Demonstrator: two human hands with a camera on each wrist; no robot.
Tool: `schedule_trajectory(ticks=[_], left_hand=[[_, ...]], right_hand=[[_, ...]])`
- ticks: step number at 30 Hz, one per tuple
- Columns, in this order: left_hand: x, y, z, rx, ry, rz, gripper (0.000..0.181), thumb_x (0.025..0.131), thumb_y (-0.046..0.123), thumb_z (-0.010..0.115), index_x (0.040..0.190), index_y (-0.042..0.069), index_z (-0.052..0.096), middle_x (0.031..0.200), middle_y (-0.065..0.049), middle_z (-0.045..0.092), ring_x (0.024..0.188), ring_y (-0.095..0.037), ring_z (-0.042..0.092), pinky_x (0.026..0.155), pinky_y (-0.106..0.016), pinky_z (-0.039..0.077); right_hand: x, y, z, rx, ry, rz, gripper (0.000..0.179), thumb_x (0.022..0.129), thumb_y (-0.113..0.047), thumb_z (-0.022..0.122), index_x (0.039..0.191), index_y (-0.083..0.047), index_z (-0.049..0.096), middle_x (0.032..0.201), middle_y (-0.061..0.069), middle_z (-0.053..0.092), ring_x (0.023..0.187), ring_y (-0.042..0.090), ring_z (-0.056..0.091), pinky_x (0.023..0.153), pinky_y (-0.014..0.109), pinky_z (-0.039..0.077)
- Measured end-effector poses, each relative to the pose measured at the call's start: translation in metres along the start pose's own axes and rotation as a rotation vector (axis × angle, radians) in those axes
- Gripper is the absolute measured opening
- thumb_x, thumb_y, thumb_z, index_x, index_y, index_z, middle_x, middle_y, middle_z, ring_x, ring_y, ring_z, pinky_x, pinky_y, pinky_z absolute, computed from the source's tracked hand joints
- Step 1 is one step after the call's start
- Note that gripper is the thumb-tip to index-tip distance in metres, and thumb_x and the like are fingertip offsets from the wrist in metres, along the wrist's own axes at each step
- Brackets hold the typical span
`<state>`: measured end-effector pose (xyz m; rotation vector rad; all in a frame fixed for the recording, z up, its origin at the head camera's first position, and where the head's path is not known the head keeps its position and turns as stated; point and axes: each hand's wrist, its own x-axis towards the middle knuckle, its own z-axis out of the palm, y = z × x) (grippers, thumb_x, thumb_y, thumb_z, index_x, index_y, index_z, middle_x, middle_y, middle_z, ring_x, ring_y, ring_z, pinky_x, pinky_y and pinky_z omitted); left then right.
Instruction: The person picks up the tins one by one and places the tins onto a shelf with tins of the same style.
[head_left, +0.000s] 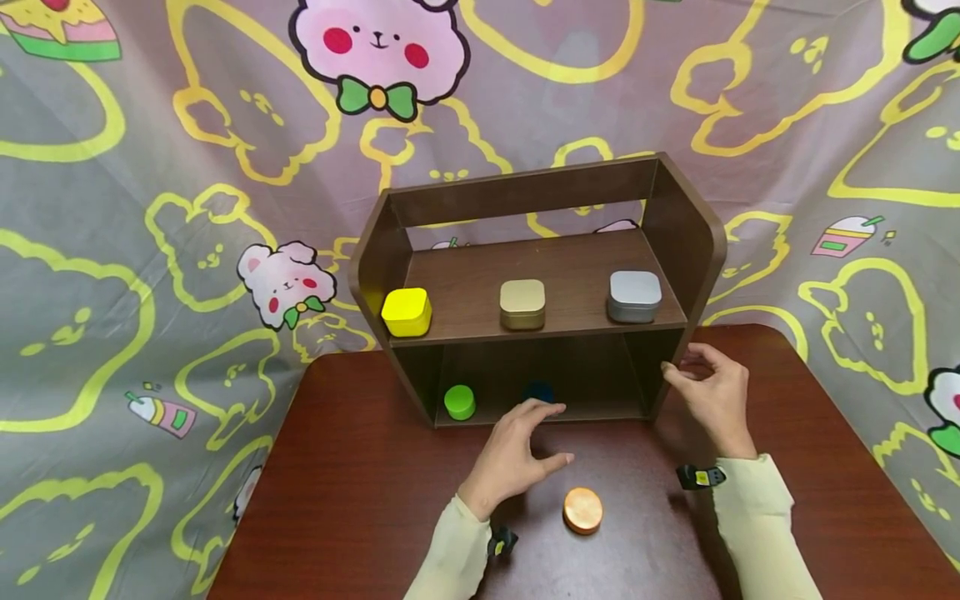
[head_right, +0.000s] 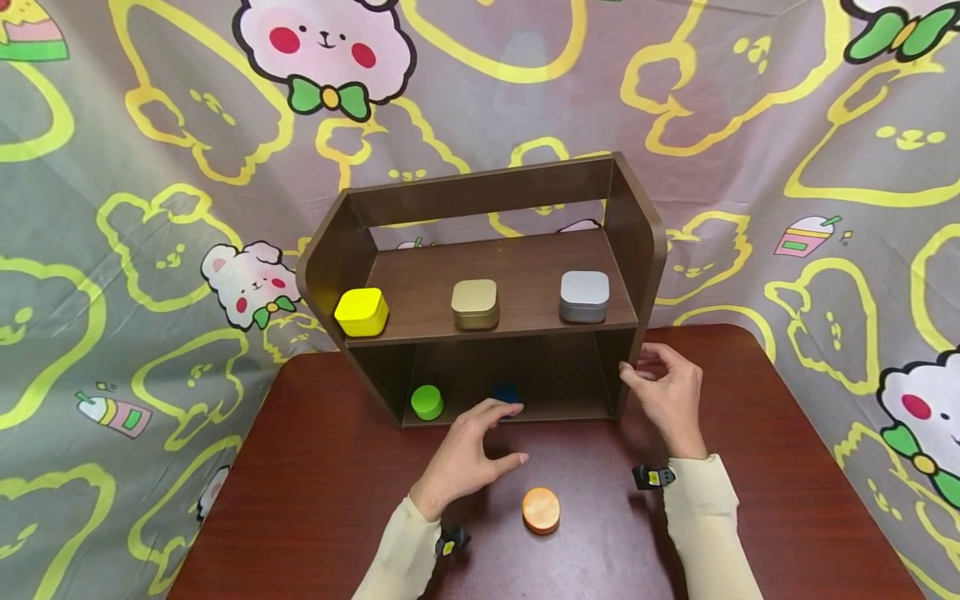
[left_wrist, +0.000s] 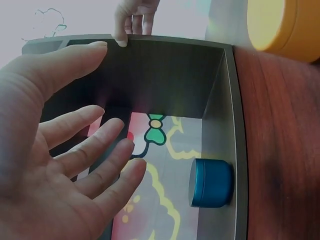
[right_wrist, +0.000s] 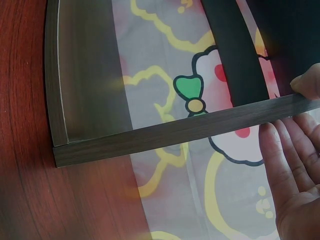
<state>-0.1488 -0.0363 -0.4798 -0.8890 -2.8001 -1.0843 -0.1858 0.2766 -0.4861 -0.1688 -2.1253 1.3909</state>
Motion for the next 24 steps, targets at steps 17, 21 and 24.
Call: schedule_trajectory(ticks=[17, 21, 24], left_hand=[[-0.016, -0.005, 0.020, -0.004, -0.061, 0.080, 0.063, 0.084, 0.036, 0.087, 0.140, 0.020, 0.064, 0.129, 0.004, 0.070, 0.117, -0.009, 0.065, 0.100, -0.031, 0.053], [-0.019, -0.003, 0.026, 0.007, -0.083, 0.109, 0.062, 0.084, 0.036, 0.087, 0.138, 0.018, 0.065, 0.126, 0.003, 0.071, 0.114, -0.012, 0.067, 0.097, -0.025, 0.053], [-0.021, -0.002, 0.031, 0.011, -0.110, 0.120, 0.061, 0.085, 0.037, 0.086, 0.138, 0.015, 0.065, 0.125, 0.000, 0.072, 0.115, -0.016, 0.069, 0.098, -0.025, 0.053]], right_hand=[[-0.001, 0.000, -0.001, -0.002, -0.012, 0.016, 0.027, 0.079, -0.002, 0.085, 0.102, 0.005, 0.074, 0.077, -0.030, 0.061, 0.069, -0.015, 0.061, 0.065, 0.003, 0.050], [0.000, 0.000, -0.001, 0.002, -0.013, 0.013, 0.027, 0.079, -0.002, 0.084, 0.103, 0.005, 0.074, 0.077, -0.030, 0.061, 0.069, -0.015, 0.061, 0.065, 0.003, 0.050], [0.000, 0.000, -0.001, 0.005, -0.014, 0.011, 0.026, 0.079, -0.001, 0.084, 0.102, 0.005, 0.074, 0.077, -0.030, 0.061, 0.069, -0.015, 0.061, 0.065, 0.003, 0.050]])
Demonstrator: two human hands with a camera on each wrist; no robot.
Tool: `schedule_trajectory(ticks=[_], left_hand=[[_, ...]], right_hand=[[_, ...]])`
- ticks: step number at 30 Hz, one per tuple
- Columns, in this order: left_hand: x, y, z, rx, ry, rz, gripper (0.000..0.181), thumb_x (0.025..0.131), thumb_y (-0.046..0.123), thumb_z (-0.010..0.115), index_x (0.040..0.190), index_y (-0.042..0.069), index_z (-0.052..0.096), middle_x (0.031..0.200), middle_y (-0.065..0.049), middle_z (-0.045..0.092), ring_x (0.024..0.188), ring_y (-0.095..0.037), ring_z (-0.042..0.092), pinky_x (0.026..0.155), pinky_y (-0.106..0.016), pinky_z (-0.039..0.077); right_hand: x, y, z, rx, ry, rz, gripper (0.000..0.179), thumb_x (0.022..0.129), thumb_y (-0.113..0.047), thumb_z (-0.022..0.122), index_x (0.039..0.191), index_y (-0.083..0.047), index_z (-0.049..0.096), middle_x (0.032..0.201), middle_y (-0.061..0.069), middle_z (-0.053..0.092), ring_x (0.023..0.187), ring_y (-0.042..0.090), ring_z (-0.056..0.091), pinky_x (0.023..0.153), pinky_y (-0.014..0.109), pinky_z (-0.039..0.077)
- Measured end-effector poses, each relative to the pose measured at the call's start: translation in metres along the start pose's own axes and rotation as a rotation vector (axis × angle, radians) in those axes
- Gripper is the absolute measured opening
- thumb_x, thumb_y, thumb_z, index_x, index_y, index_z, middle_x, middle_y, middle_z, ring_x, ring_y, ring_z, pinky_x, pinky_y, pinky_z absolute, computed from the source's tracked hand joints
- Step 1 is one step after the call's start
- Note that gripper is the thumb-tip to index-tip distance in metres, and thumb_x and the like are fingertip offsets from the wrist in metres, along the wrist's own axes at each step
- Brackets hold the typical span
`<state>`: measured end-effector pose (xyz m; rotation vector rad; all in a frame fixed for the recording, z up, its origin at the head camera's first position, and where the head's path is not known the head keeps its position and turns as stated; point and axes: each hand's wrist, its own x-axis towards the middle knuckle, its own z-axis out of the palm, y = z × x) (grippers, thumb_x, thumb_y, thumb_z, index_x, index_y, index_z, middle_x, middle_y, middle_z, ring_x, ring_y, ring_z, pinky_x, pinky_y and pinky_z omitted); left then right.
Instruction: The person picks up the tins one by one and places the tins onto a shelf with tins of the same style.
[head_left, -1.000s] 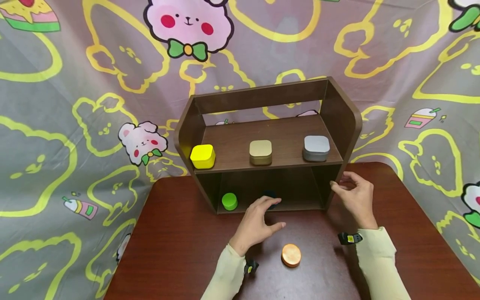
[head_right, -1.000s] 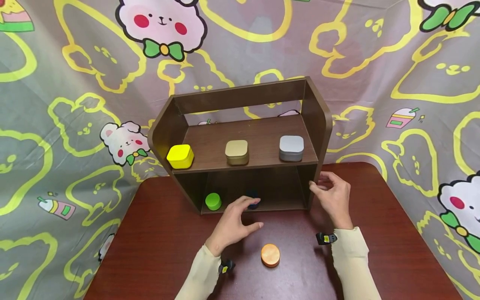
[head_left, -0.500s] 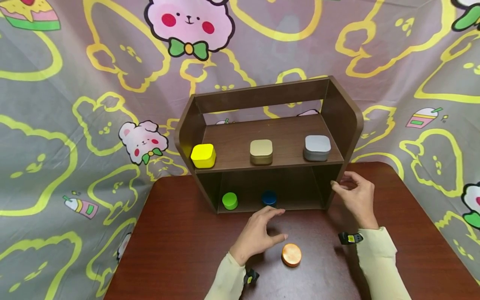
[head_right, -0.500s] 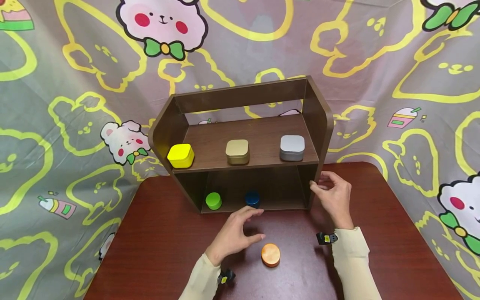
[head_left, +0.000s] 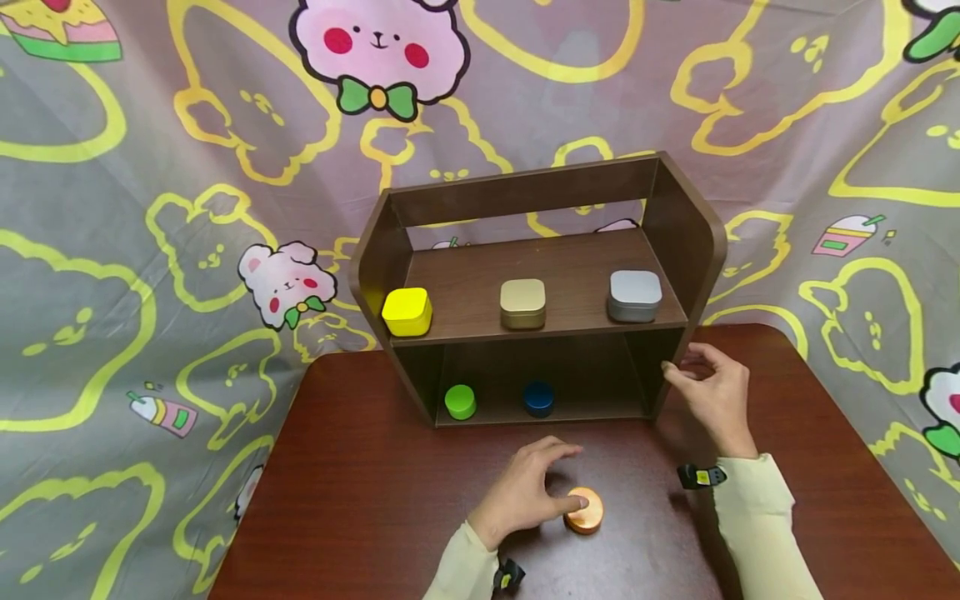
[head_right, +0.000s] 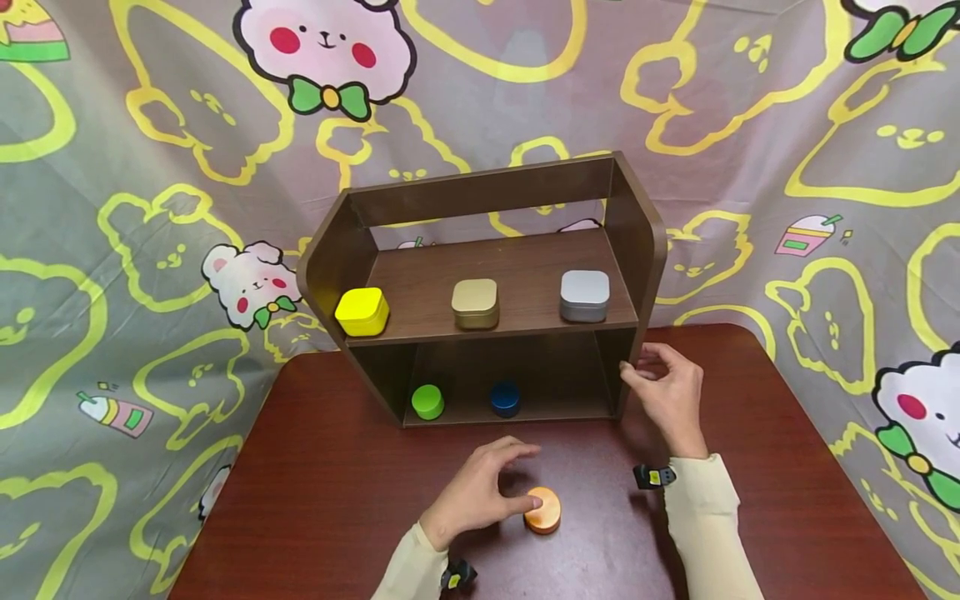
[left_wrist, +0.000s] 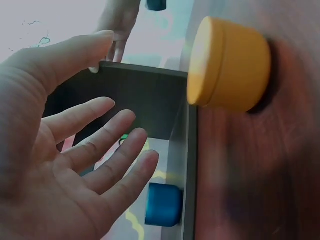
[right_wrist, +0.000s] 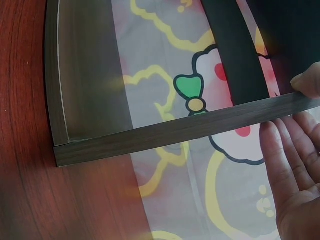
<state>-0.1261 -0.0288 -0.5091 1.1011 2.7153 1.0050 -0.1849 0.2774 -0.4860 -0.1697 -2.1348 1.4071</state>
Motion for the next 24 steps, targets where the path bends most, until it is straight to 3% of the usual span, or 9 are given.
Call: schedule_trajectory(ticks=[10, 24], left_hand=[[-0.005, 0.003, 0.014, -0.017, -0.065, -0.031, 0.060, 0.087, 0.036, 0.085, 0.139, 0.013, 0.065, 0.125, 0.000, 0.072, 0.119, -0.014, 0.066, 0.103, -0.027, 0.052], [-0.007, 0.001, 0.021, -0.010, -0.066, -0.032, 0.061, 0.085, 0.036, 0.086, 0.138, 0.014, 0.066, 0.124, 0.002, 0.072, 0.116, -0.010, 0.065, 0.102, -0.025, 0.051]], right_hand=[[-0.001, 0.002, 0.001, -0.008, -0.001, 0.023, 0.023, 0.080, -0.003, 0.083, 0.099, 0.003, 0.071, 0.077, -0.029, 0.062, 0.069, -0.013, 0.062, 0.065, 0.004, 0.051], [-0.003, 0.004, 0.003, 0.012, 0.025, -0.022, 0.027, 0.079, -0.002, 0.085, 0.104, 0.005, 0.076, 0.079, -0.037, 0.061, 0.069, -0.019, 0.062, 0.064, 0.003, 0.050]])
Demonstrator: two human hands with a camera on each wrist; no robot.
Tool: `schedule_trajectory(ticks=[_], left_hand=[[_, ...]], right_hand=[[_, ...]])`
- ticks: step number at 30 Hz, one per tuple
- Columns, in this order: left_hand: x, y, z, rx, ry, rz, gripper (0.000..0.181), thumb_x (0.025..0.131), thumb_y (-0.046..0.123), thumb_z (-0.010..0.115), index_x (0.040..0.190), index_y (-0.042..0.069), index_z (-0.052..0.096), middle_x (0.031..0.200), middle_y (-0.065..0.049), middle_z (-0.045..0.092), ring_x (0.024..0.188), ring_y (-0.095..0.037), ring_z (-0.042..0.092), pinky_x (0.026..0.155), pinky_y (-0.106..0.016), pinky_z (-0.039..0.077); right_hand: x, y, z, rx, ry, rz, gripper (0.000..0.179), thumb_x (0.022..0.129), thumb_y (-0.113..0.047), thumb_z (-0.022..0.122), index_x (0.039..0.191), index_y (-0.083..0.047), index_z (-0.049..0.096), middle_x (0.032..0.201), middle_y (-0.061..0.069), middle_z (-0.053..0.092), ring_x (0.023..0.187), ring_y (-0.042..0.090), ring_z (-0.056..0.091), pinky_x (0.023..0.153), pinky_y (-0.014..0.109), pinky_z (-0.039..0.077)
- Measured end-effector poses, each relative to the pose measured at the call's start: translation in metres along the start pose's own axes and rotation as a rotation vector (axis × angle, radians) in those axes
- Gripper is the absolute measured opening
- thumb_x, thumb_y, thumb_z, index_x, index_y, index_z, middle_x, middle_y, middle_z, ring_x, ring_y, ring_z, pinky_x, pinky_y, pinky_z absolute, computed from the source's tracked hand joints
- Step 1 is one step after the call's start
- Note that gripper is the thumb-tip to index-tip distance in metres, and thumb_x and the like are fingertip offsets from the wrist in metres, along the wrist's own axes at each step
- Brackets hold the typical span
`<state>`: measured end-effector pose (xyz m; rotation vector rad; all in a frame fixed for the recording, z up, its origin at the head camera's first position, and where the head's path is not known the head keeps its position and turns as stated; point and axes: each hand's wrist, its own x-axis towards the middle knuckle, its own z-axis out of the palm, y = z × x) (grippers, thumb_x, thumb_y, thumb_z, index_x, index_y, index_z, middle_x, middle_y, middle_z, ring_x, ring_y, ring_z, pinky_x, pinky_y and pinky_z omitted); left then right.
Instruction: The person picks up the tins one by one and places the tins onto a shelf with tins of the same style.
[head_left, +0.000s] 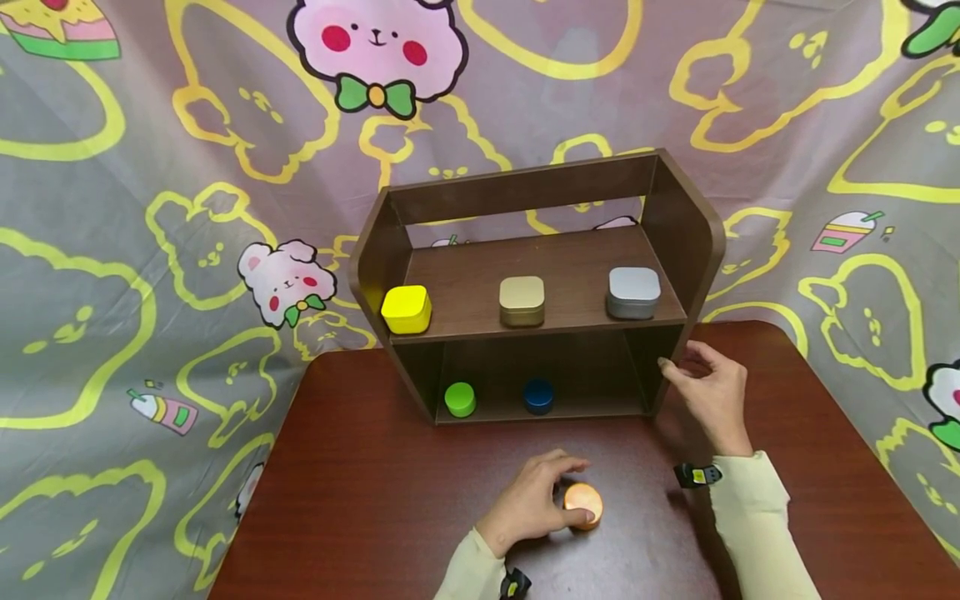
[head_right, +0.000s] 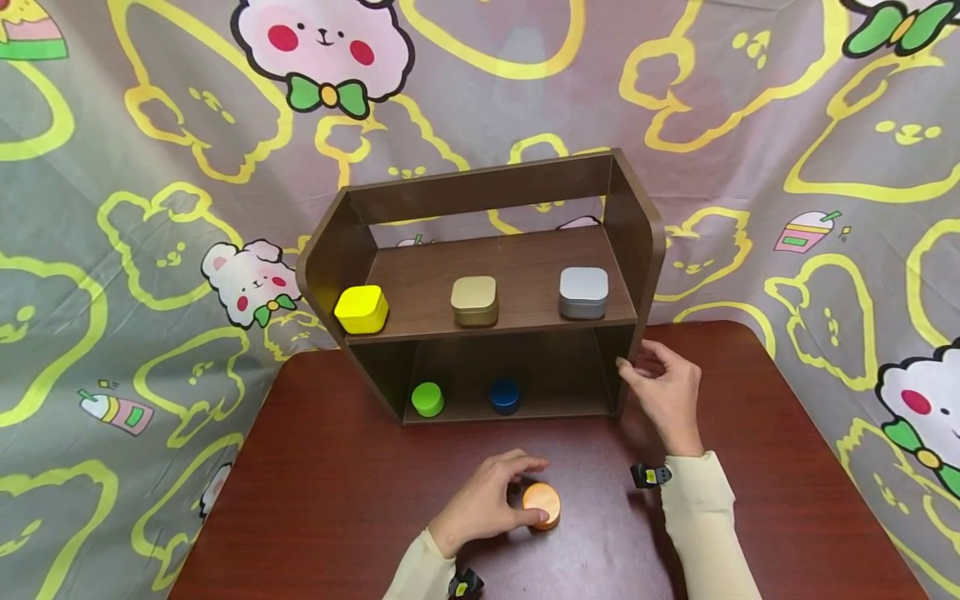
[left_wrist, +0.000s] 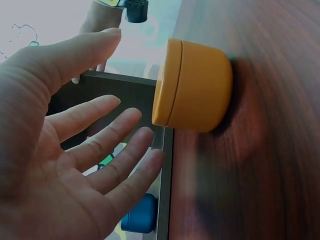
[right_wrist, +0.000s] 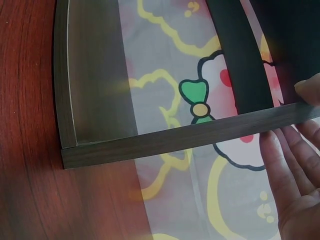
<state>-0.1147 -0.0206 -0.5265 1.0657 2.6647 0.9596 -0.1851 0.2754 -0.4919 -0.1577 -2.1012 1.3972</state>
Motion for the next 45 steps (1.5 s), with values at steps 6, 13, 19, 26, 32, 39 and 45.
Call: schedule_trajectory(ticks=[6, 13, 19, 26, 32, 39, 45], left_hand=[[0.001, -0.002, 0.000, -0.006, 0.008, 0.033, 0.061, 0.084, 0.034, 0.087, 0.137, 0.012, 0.066, 0.123, 0.000, 0.073, 0.114, -0.012, 0.068, 0.099, -0.022, 0.052], [0.002, -0.004, 0.002, -0.008, 0.020, 0.073, 0.062, 0.082, 0.035, 0.089, 0.135, 0.010, 0.068, 0.120, -0.001, 0.074, 0.111, -0.012, 0.069, 0.098, -0.019, 0.051], [0.001, -0.004, 0.005, -0.024, -0.006, 0.063, 0.064, 0.079, 0.031, 0.091, 0.135, 0.010, 0.067, 0.122, -0.002, 0.074, 0.111, -0.012, 0.069, 0.099, -0.020, 0.051], [0.001, -0.006, 0.007, -0.007, -0.026, 0.071, 0.068, 0.074, 0.027, 0.094, 0.135, 0.012, 0.068, 0.119, 0.000, 0.075, 0.108, -0.005, 0.066, 0.096, -0.017, 0.050], [0.001, -0.005, 0.009, 0.018, -0.030, 0.056, 0.068, 0.073, 0.028, 0.094, 0.134, 0.014, 0.068, 0.119, 0.002, 0.074, 0.109, -0.005, 0.066, 0.097, -0.018, 0.049], [0.002, -0.005, 0.014, 0.047, -0.053, 0.028, 0.065, 0.071, 0.028, 0.095, 0.130, 0.016, 0.070, 0.122, 0.005, 0.073, 0.111, -0.005, 0.066, 0.097, -0.019, 0.050], [0.003, -0.005, 0.017, 0.043, -0.070, -0.004, 0.065, 0.070, 0.028, 0.096, 0.129, 0.019, 0.071, 0.119, 0.009, 0.073, 0.109, -0.003, 0.065, 0.095, -0.018, 0.050]], right_hand=[[0.000, 0.002, -0.001, -0.038, 0.004, -0.023, 0.026, 0.080, -0.005, 0.085, 0.103, 0.004, 0.077, 0.078, -0.041, 0.061, 0.070, -0.019, 0.062, 0.064, 0.003, 0.048], [0.002, 0.005, 0.000, -0.083, 0.035, -0.086, 0.026, 0.078, -0.002, 0.085, 0.103, 0.004, 0.079, 0.081, -0.051, 0.056, 0.075, -0.023, 0.059, 0.069, 0.003, 0.044], [0.000, 0.006, 0.000, -0.062, 0.024, -0.080, 0.026, 0.077, 0.000, 0.084, 0.102, 0.005, 0.079, 0.081, -0.049, 0.058, 0.074, -0.022, 0.061, 0.068, 0.003, 0.047], [0.001, 0.005, 0.000, -0.042, 0.026, -0.066, 0.026, 0.077, 0.002, 0.085, 0.102, 0.005, 0.079, 0.082, -0.046, 0.059, 0.074, -0.020, 0.063, 0.068, 0.003, 0.049], [0.001, 0.005, 0.000, -0.032, 0.020, -0.072, 0.026, 0.076, 0.002, 0.086, 0.101, 0.004, 0.080, 0.083, -0.039, 0.063, 0.074, -0.020, 0.063, 0.068, 0.002, 0.048], [0.001, 0.005, 0.001, -0.031, 0.028, -0.056, 0.026, 0.076, 0.002, 0.086, 0.101, 0.003, 0.080, 0.081, -0.043, 0.060, 0.073, -0.020, 0.062, 0.066, 0.003, 0.048], [0.002, 0.005, 0.001, -0.045, 0.029, -0.056, 0.025, 0.076, 0.002, 0.086, 0.100, 0.003, 0.079, 0.080, -0.046, 0.058, 0.073, -0.019, 0.063, 0.066, 0.004, 0.049]])
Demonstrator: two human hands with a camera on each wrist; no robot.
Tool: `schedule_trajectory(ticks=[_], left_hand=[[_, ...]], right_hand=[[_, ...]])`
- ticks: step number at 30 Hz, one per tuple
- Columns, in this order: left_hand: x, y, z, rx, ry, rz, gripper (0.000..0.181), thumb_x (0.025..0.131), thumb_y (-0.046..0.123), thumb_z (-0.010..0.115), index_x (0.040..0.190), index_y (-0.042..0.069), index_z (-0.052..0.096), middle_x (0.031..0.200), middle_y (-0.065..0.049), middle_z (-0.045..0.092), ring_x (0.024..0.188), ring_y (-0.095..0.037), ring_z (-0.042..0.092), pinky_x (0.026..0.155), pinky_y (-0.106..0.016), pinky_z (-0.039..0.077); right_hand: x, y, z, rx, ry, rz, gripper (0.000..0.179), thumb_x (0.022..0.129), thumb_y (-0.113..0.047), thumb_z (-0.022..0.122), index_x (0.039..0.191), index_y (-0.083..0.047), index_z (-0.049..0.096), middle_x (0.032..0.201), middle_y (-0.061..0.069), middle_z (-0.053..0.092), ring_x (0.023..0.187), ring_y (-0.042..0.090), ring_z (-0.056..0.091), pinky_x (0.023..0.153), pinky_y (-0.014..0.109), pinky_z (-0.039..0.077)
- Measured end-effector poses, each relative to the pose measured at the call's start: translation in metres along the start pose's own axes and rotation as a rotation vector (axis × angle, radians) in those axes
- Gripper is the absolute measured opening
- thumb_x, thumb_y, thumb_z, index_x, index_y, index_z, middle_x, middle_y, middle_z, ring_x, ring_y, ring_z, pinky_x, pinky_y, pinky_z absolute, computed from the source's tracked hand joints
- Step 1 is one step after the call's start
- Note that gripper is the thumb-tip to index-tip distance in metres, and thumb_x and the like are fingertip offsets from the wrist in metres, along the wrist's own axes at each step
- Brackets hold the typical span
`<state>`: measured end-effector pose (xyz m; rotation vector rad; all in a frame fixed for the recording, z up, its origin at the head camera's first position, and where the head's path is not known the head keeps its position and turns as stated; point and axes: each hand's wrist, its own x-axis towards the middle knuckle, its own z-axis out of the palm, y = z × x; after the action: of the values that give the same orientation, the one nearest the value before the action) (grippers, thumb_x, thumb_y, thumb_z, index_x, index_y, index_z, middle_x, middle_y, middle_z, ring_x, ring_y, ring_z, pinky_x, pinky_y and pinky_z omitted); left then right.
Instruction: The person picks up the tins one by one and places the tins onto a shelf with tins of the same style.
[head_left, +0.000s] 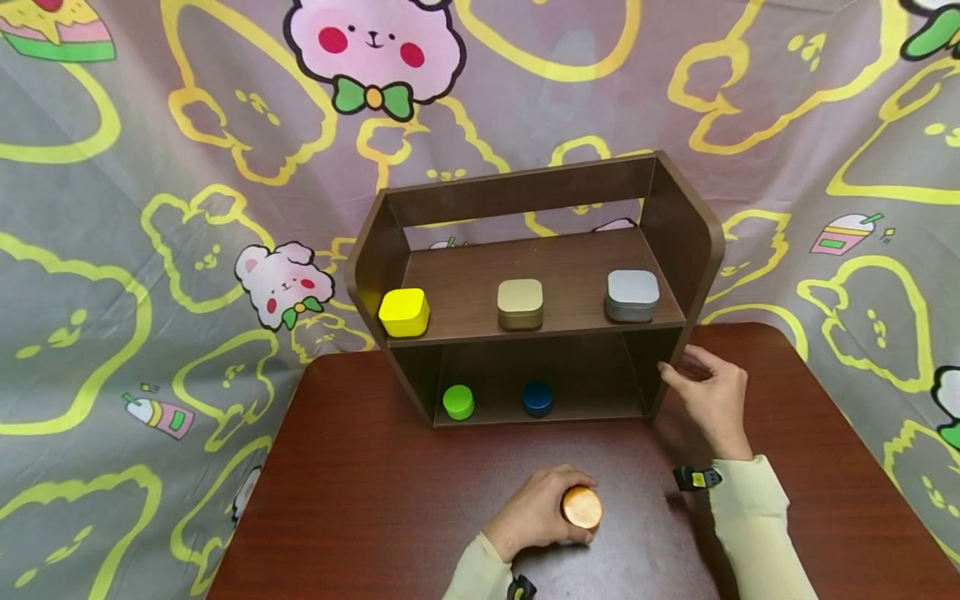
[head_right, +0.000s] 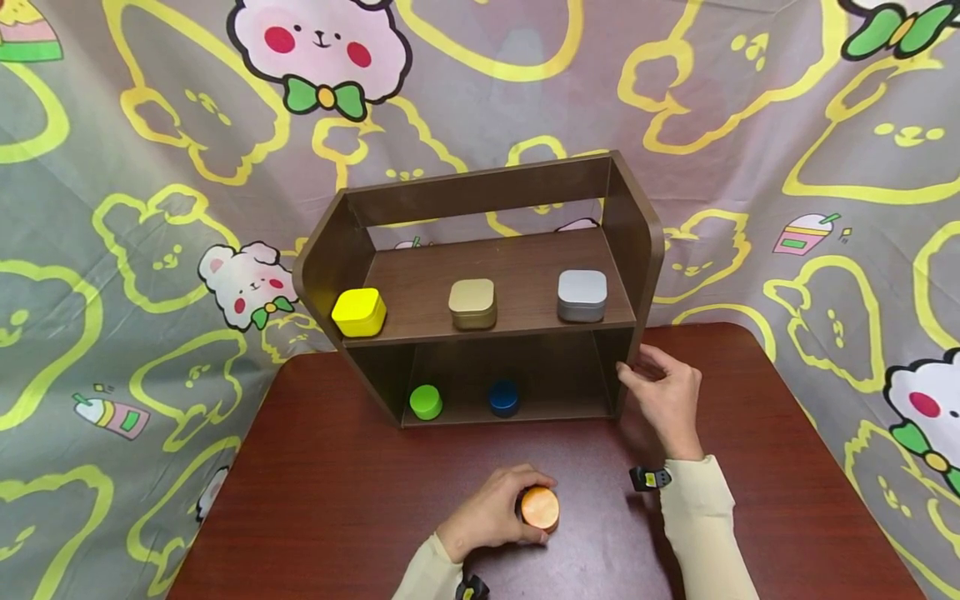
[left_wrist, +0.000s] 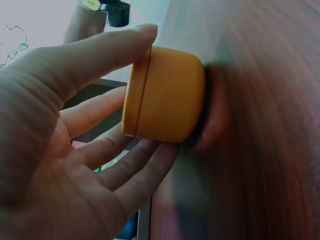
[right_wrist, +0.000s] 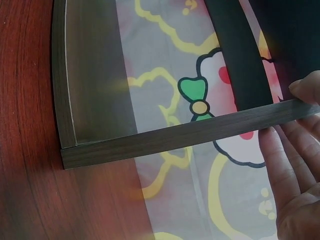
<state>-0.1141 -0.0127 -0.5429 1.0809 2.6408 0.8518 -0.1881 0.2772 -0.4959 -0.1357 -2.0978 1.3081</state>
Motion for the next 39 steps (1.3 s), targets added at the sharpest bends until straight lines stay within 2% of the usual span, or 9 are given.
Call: schedule_trajectory(ticks=[7, 19, 26, 33, 39], left_hand=[[0.0000, 0.0009, 0.0017, -0.003, -0.004, -0.012, 0.063, 0.069, 0.027, 0.097, 0.127, 0.017, 0.073, 0.115, 0.010, 0.073, 0.107, -0.002, 0.065, 0.094, -0.018, 0.050], [0.0005, -0.0031, 0.0051, -0.006, 0.006, -0.001, 0.064, 0.068, 0.027, 0.098, 0.126, 0.017, 0.073, 0.114, 0.009, 0.074, 0.106, -0.001, 0.065, 0.094, -0.017, 0.050], [-0.0006, -0.0029, 0.0068, -0.001, 0.010, 0.000, 0.063, 0.068, 0.028, 0.097, 0.125, 0.017, 0.073, 0.113, 0.009, 0.073, 0.104, -0.001, 0.065, 0.093, -0.016, 0.050], [0.0006, -0.0063, 0.0079, -0.004, 0.037, 0.036, 0.063, 0.068, 0.028, 0.097, 0.125, 0.016, 0.073, 0.113, 0.008, 0.074, 0.103, -0.001, 0.066, 0.093, -0.015, 0.050], [0.0040, -0.0050, 0.0072, 0.000, 0.009, 0.018, 0.063, 0.068, 0.027, 0.097, 0.125, 0.017, 0.073, 0.113, 0.009, 0.074, 0.104, 0.000, 0.065, 0.093, -0.016, 0.050]], right_hand=[[-0.0005, 0.0007, -0.0011, 0.008, -0.003, -0.016, 0.025, 0.075, 0.001, 0.087, 0.099, 0.001, 0.080, 0.082, -0.041, 0.061, 0.074, -0.020, 0.063, 0.067, 0.004, 0.049], [-0.0005, 0.0000, -0.0018, 0.015, -0.002, -0.002, 0.027, 0.075, 0.001, 0.088, 0.100, 0.002, 0.080, 0.081, -0.046, 0.058, 0.074, -0.022, 0.062, 0.068, 0.002, 0.049], [-0.0034, -0.0018, -0.0028, 0.030, -0.002, 0.001, 0.027, 0.074, 0.002, 0.087, 0.100, 0.001, 0.081, 0.081, -0.044, 0.059, 0.073, -0.021, 0.062, 0.068, 0.001, 0.048], [0.0003, -0.0012, -0.0011, 0.006, -0.007, -0.029, 0.026, 0.075, 0.001, 0.088, 0.100, 0.001, 0.081, 0.083, -0.042, 0.062, 0.075, -0.022, 0.061, 0.068, 0.002, 0.048], [-0.0006, -0.0012, -0.0010, 0.001, 0.004, -0.023, 0.025, 0.074, 0.000, 0.088, 0.099, -0.001, 0.081, 0.083, -0.041, 0.062, 0.075, -0.022, 0.062, 0.069, 0.002, 0.048]])
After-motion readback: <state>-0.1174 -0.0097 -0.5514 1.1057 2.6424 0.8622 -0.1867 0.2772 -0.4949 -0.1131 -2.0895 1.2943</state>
